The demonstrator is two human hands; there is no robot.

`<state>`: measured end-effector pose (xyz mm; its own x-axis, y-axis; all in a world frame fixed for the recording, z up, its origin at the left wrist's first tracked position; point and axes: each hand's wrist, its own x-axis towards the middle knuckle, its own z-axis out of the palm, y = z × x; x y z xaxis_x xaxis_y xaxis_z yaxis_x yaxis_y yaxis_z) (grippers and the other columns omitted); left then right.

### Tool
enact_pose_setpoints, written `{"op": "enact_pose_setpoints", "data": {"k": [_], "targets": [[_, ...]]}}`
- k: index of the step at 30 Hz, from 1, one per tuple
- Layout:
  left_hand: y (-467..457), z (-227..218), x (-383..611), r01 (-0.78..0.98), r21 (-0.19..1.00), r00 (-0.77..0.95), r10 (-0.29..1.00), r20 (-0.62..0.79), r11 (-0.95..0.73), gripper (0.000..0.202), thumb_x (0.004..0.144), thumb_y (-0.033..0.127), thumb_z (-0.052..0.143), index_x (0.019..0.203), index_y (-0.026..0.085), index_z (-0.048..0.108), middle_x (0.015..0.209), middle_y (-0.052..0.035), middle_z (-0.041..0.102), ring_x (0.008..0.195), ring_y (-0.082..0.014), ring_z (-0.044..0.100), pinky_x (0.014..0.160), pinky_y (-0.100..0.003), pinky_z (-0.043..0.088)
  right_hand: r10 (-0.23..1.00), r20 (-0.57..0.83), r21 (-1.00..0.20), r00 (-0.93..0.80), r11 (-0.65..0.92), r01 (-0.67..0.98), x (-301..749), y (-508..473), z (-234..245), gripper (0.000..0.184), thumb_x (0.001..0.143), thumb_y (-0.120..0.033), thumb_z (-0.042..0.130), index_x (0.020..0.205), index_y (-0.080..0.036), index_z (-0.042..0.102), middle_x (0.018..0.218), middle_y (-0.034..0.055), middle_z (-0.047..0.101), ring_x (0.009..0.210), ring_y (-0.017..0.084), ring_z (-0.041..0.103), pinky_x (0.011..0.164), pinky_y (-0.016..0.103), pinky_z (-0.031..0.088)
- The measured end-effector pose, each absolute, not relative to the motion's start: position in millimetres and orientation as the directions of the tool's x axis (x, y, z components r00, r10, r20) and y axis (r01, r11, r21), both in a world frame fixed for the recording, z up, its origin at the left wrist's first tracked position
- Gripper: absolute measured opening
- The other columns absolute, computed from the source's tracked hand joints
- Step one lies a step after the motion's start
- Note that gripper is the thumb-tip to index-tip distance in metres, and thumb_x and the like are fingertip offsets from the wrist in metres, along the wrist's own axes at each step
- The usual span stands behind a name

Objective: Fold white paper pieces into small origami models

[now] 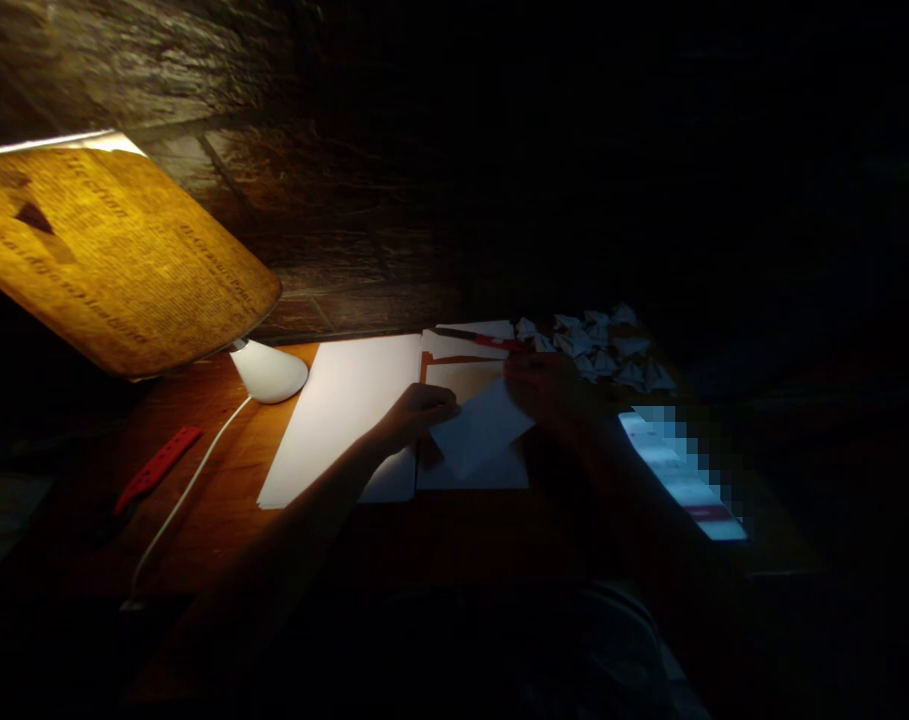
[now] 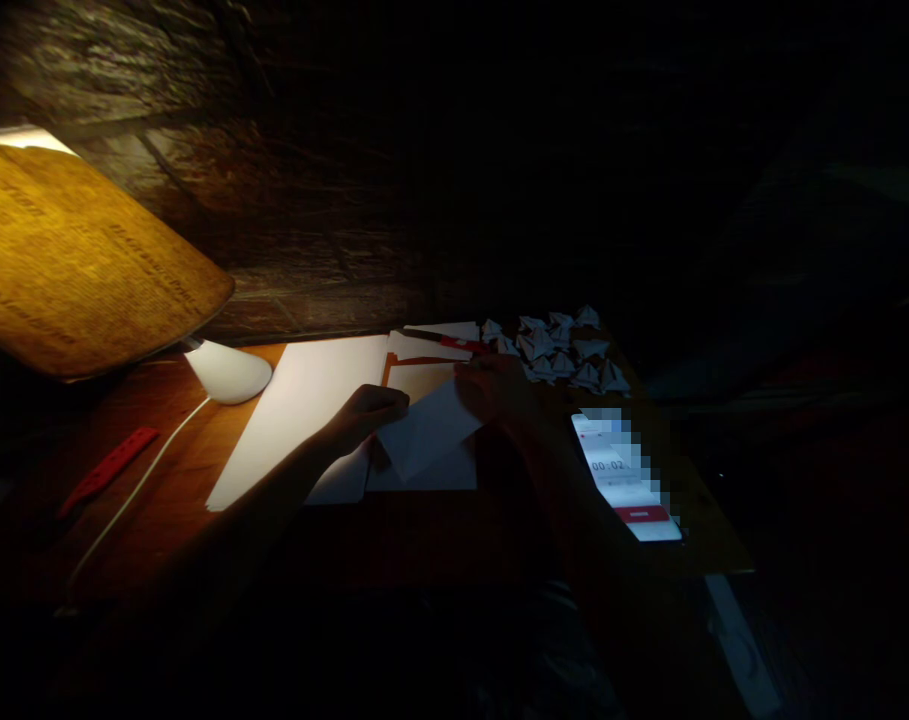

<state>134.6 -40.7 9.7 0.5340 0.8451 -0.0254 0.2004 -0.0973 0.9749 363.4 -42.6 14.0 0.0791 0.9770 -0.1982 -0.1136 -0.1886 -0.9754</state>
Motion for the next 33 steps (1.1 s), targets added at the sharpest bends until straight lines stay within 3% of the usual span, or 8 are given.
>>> {"op": "enact_pose_setpoints", "data": {"k": [2, 5, 8, 12, 17, 22, 33], "targets": [[-38.3, 9.7, 131.5, 0.194, 0.979, 0.473, 0.880, -0.035, -0.065, 0.041, 0.074, 0.046, 0.074, 0.053, 0.018, 0.051, 0.050, 0.0034, 0.042, 0.047, -0.0098, 0.040, 0.047, -0.024, 0.024, 0.969, -0.195, -0.977, 0.151, -0.180, -0.111, 366.1, -41.5, 15.3, 0.030, 0.059, -0.042, 0.083, 0.062, -0.021, 0.061, 0.055, -0.0021, 0.055, 0.051, 0.013, 0.051, 0.049, 0.026, 0.038], [-35.7, 5.7, 131.6, 0.143, 0.989, 0.204, 0.979, 0.006, -0.036, 0.034, 0.071, 0.045, 0.078, 0.061, 0.018, 0.061, 0.048, 0.0043, 0.044, 0.043, -0.0101, 0.042, 0.043, -0.023, 0.025, 0.971, -0.175, -0.981, 0.163, -0.158, -0.112, 368.6, -39.9, 12.3, 0.031, 0.062, -0.046, 0.082, 0.065, -0.021, 0.063, 0.059, -0.0006, 0.058, 0.052, 0.014, 0.054, 0.049, 0.027, 0.040], [-33.7, 2.2, 133.6, 0.093, 0.993, -0.012, 0.997, 0.070, -0.069, 0.031, 0.070, 0.043, 0.079, 0.063, 0.018, 0.063, 0.049, 0.0056, 0.043, 0.042, -0.0084, 0.038, 0.042, -0.022, 0.024, 0.988, -0.126, -0.991, 0.086, -0.122, -0.052, 369.1, -38.8, 5.7, 0.033, 0.064, -0.049, 0.081, 0.066, -0.020, 0.064, 0.061, -0.0001, 0.060, 0.054, 0.014, 0.055, 0.052, 0.028, 0.042], [-30.0, 3.8, 131.9, -0.007, 0.994, -0.097, 0.989, 0.112, -0.113, 0.034, 0.067, 0.043, 0.080, 0.058, 0.017, 0.060, 0.054, 0.0044, 0.047, 0.048, -0.0077, 0.040, 0.047, -0.021, 0.026, 0.995, -0.042, -0.996, -0.091, -0.035, 0.082, 367.5, -41.6, 2.2, 0.030, 0.071, -0.046, 0.075, 0.062, -0.019, 0.064, 0.061, -0.0002, 0.061, 0.057, 0.012, 0.054, 0.057, 0.027, 0.041], [-31.8, 6.8, 132.4, 0.014, 0.999, -0.005, 0.999, 0.051, -0.051, 0.036, 0.062, 0.044, 0.084, 0.057, 0.016, 0.062, 0.053, 0.0037, 0.048, 0.050, -0.0079, 0.039, 0.049, -0.022, 0.024, 0.981, 0.049, -0.971, -0.189, 0.091, 0.221, 363.3, -46.8, 7.8, 0.023, 0.078, -0.041, 0.071, 0.072, -0.019, 0.072, 0.071, 0.0033, 0.070, 0.065, 0.015, 0.060, 0.060, 0.027, 0.044], [-41.9, 7.1, 142.0, 0.101, 0.992, 0.124, 0.990, 0.067, -0.079, 0.031, 0.067, 0.041, 0.082, 0.057, 0.016, 0.064, 0.052, 0.0031, 0.049, 0.051, -0.0082, 0.039, 0.050, -0.023, 0.025, 0.963, 0.095, -0.923, -0.251, 0.180, 0.341, 361.7, -45.0, 11.0, 0.010, 0.077, -0.025, 0.069, 0.076, -0.020, 0.077, 0.081, 0.0053, 0.077, 0.075, 0.019, 0.068, 0.070, 0.030, 0.051], [-45.1, 7.7, 146.9, 0.217, 0.971, 0.260, 0.965, 0.047, -0.105, 0.022, 0.066, 0.037, 0.081, 0.066, 0.017, 0.072, 0.054, 0.0017, 0.054, 0.051, -0.0095, 0.040, 0.049, -0.024, 0.024, 0.945, 0.115, -0.891, -0.307, 0.235, 0.388, 351.1, -51.0, 8.7, 0.012, 0.078, -0.026, 0.068, 0.074, -0.018, 0.075, 0.075, 0.0045, 0.075, 0.068, 0.017, 0.066, 0.063, 0.026, 0.047]]}}
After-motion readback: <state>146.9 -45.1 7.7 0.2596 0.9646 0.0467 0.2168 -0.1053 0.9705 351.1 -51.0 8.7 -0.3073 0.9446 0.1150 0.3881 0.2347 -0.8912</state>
